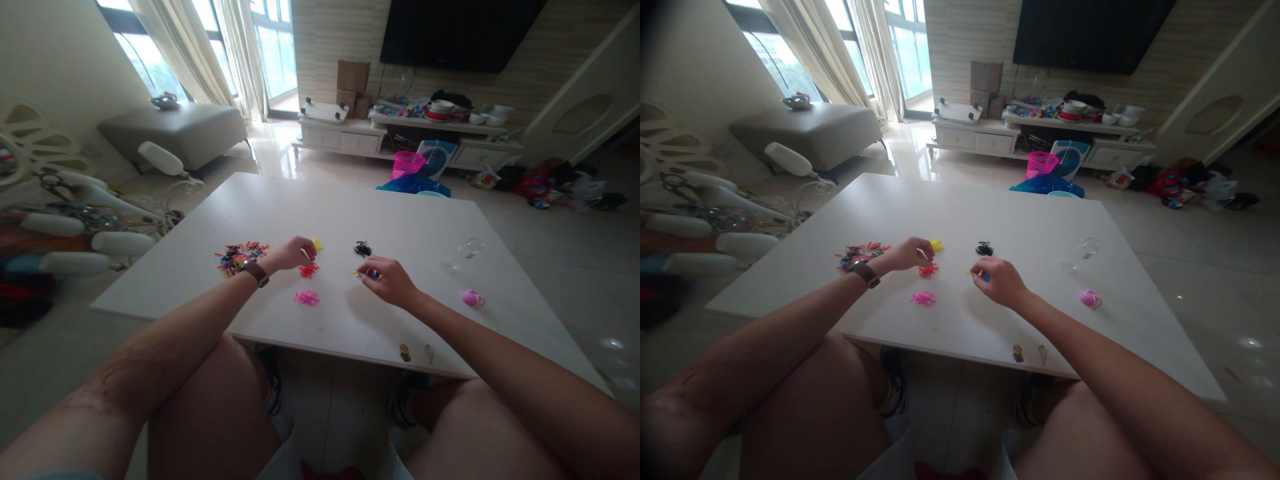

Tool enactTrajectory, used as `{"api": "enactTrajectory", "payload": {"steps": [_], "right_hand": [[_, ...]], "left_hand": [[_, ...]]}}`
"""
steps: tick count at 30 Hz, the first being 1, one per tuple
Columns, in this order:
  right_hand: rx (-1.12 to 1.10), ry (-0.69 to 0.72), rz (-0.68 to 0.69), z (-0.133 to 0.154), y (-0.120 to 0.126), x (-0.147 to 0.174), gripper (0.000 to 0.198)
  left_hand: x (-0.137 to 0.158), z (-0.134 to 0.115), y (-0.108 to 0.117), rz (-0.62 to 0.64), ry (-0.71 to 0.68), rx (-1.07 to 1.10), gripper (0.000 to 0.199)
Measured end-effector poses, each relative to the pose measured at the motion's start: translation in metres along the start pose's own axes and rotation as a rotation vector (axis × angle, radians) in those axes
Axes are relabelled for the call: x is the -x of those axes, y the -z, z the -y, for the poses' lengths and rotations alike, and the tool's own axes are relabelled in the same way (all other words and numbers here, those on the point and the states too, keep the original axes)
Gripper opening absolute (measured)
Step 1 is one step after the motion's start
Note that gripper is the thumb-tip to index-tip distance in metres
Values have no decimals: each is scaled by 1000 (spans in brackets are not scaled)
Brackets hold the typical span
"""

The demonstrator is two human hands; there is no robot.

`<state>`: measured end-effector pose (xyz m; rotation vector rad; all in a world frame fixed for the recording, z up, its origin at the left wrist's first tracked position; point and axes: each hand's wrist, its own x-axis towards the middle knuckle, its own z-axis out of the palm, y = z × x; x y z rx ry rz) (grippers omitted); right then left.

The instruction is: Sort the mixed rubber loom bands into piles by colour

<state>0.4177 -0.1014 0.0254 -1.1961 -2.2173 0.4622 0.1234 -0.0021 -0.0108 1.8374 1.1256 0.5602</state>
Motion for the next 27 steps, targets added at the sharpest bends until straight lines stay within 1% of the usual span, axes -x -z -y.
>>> {"api": "enactTrajectory", "payload": {"steps": [3,6,8,10,12,14,16,19,21,22,24,27], "right_hand": [[2,2,3,-1,0,0,11],[0,3,12,0,0,0,11],[4,3,18,1,0,0,11],[9,3,23,2,-1,0,11],[15,6,27,2,-1,0,11],[20,11,31,3,-2,0,11],[25,13,35,2,-2,0,11],[31,3,39,2,-2,0,11],[36,-2,42,1,-3,1,11],[38,-2,43,1,-3,1,11],[38,5,48,0,-4,1,11],[23,14,61,1,-6,2,12]], "left_hand": [[-1,0,-3,19,-27,-61,22],[-2,-2,0,-17,-64,-186,18],[-2,-3,1,-24,-53,-283,19],[-3,-1,0,27,-13,-355,22],[-4,2,-3,111,12,-380,24],[-5,5,-6,176,8,-361,25],[-6,8,-8,186,-1,-338,25],[-6,6,-7,117,-6,-325,25],[-4,0,-8,73,-38,-283,23],[-3,-5,-9,76,-64,-244,23],[1,-16,-14,135,-120,-140,24],[6,-33,-29,279,-191,13,31]]}}
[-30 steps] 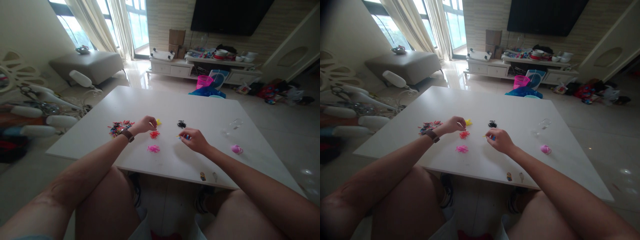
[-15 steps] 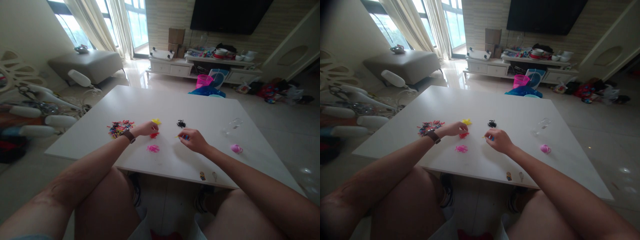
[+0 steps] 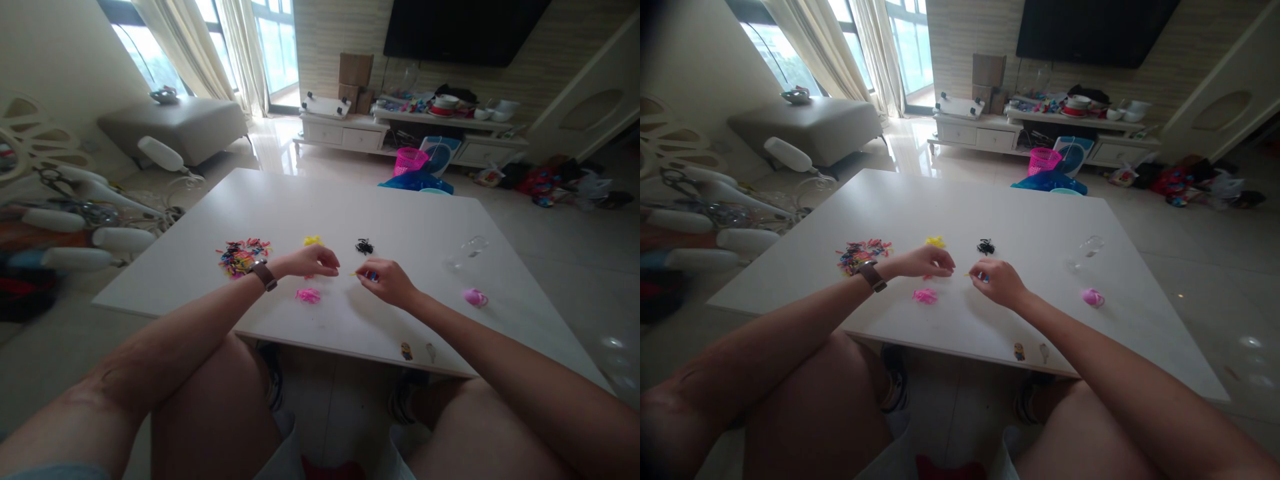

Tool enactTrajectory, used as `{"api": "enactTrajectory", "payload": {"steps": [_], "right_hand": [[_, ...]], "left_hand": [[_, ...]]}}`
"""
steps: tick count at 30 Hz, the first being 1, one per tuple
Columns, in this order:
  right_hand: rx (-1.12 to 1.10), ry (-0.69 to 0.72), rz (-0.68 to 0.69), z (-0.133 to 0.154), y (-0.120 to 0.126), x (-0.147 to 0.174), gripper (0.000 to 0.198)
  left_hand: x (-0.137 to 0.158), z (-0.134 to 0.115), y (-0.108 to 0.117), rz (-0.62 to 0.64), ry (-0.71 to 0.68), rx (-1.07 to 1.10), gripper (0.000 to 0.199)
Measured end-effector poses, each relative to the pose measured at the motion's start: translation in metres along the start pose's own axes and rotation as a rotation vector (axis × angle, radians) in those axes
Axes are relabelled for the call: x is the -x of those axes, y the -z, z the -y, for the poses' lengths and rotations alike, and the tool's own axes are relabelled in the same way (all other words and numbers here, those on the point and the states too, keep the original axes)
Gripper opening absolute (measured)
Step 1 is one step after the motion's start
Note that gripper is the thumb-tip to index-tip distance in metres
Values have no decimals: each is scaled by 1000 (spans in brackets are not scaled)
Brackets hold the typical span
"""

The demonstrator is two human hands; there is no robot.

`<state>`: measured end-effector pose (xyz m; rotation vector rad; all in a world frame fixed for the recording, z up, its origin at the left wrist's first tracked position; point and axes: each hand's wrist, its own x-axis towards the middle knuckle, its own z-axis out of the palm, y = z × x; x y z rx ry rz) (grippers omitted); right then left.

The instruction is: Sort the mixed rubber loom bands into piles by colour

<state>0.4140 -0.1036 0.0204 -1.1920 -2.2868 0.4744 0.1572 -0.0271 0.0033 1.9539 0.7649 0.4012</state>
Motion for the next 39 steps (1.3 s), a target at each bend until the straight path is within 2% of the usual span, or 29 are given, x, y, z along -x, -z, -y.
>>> {"api": "enactTrajectory", "payload": {"steps": [3,7,10,13,15,20,23,27,34,39], "right_hand": [[-6,0,7,1,-2,0,12],[8,-13,13,0,-4,1,12],[1,-26,21,-1,-4,1,12],[-27,-65,7,0,-4,0,16],[-38,-94,0,1,-4,0,21],[-4,-90,21,2,-3,0,14],[30,-62,27,2,-2,0,12],[61,-45,18,3,0,0,12],[60,-44,34,2,0,0,13],[64,-36,40,3,1,-1,14]], "left_hand": [[-5,-9,-17,66,-26,130,32],[-12,-10,-31,58,-40,228,25],[-15,-11,-31,14,-51,249,21],[-14,-9,-21,-50,-8,238,17],[-13,-2,-8,-169,49,204,15],[-5,31,30,-679,249,148,11],[1,46,40,-828,357,246,14],[4,55,41,-847,394,348,22],[-2,55,41,-723,329,320,32],[18,54,60,-809,316,213,26]]}}
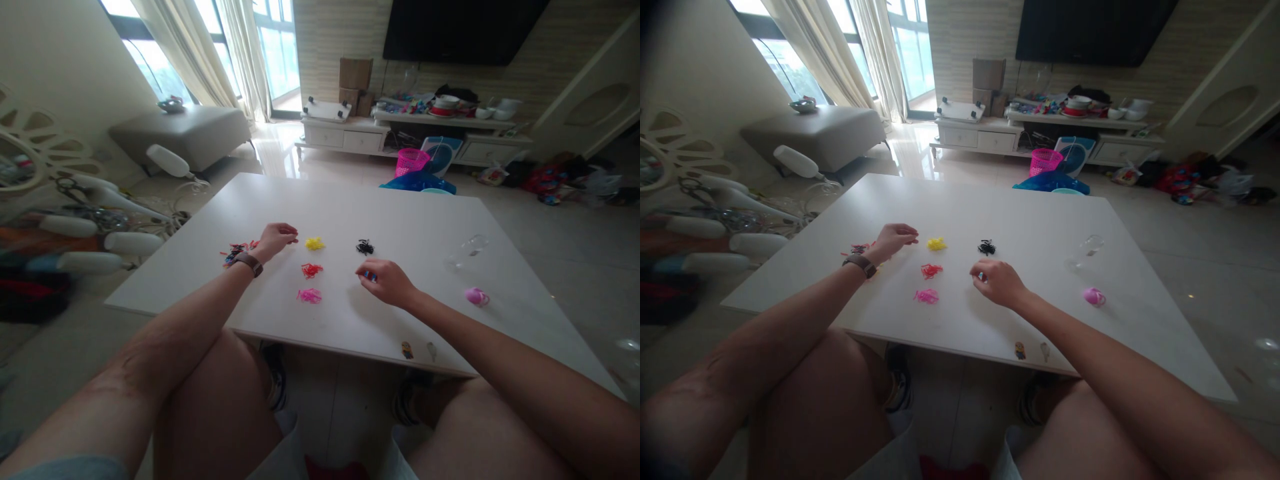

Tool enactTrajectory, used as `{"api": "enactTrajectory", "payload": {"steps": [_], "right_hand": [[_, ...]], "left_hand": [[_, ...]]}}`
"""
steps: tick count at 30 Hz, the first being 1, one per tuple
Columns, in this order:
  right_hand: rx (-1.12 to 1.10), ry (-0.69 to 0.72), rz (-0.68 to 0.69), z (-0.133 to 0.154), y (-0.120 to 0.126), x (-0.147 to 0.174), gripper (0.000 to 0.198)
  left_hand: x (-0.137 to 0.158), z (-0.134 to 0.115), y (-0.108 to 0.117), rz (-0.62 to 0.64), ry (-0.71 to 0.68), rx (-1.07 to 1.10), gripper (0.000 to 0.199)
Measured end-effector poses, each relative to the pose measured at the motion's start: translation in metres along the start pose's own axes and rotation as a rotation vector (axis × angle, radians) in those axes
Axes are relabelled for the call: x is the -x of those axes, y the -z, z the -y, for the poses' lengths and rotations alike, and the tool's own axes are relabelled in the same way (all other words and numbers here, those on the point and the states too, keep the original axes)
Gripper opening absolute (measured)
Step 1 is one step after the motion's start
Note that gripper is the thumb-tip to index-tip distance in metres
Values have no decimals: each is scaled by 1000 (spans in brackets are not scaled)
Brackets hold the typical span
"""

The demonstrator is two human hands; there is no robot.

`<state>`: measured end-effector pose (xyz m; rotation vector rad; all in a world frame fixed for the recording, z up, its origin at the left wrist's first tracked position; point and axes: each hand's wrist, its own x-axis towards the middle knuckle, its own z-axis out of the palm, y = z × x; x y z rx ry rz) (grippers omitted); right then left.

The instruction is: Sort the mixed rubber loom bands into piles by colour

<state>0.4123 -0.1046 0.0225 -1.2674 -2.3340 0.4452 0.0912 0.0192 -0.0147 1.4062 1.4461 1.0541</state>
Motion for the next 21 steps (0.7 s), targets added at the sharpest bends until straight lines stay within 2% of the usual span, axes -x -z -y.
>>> {"api": "enactTrajectory", "payload": {"steps": [7,10,14,21], "right_hand": [[-17,-14,3,1,1,-1,14],[-13,-5,21,0,-1,0,14],[3,-8,39,-3,-3,1,14],[12,10,56,-10,-6,2,14]], "left_hand": [[11,22,77,-237,61,-41,27],[19,34,102,-290,104,-83,27],[28,45,121,-285,134,-117,31],[35,42,130,-259,122,-188,32]]}}
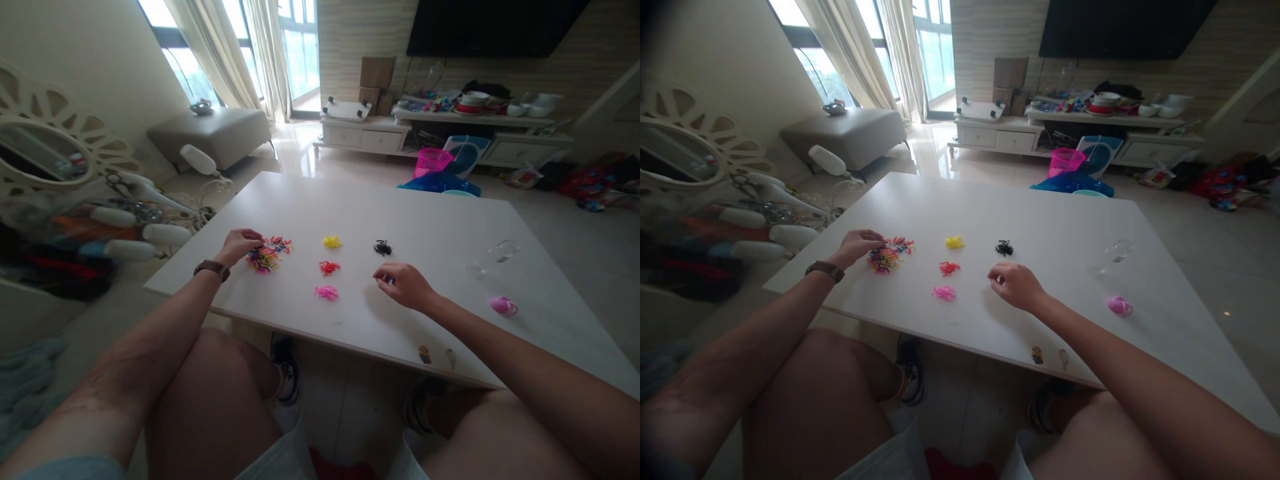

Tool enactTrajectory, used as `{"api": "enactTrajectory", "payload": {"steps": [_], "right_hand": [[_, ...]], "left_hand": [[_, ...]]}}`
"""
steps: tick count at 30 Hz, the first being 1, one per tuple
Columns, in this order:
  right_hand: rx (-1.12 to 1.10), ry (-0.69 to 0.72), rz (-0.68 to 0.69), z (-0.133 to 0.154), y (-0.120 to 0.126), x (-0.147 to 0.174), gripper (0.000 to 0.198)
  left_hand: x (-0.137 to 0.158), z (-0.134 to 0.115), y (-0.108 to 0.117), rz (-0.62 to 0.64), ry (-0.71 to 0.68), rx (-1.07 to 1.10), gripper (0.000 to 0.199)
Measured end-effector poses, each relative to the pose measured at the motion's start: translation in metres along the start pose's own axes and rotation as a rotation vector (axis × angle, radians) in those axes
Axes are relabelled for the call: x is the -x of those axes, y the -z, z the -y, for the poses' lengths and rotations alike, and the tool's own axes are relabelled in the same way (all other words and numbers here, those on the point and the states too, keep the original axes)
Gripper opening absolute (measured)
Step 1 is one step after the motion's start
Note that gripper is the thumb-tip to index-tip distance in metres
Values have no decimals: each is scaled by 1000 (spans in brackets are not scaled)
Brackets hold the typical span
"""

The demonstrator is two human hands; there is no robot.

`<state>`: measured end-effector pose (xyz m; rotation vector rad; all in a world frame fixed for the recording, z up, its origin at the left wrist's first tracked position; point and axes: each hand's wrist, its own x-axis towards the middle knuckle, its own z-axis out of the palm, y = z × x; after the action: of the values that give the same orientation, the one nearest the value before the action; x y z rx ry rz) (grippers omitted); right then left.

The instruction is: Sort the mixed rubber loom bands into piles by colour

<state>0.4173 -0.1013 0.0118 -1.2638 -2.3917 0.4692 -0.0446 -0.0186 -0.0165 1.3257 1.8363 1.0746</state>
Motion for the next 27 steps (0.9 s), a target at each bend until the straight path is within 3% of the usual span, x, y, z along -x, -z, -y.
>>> {"api": "enactTrajectory", "payload": {"steps": [8,21,27], "right_hand": [[0,-16,17,1,2,0,14],[2,-17,19,2,3,0,15],[-6,-16,27,0,2,0,14]], "left_hand": [[0,-2,2,76,11,-25,24],[6,-10,2,153,25,-69,34],[2,-7,3,102,1,-48,34]]}}
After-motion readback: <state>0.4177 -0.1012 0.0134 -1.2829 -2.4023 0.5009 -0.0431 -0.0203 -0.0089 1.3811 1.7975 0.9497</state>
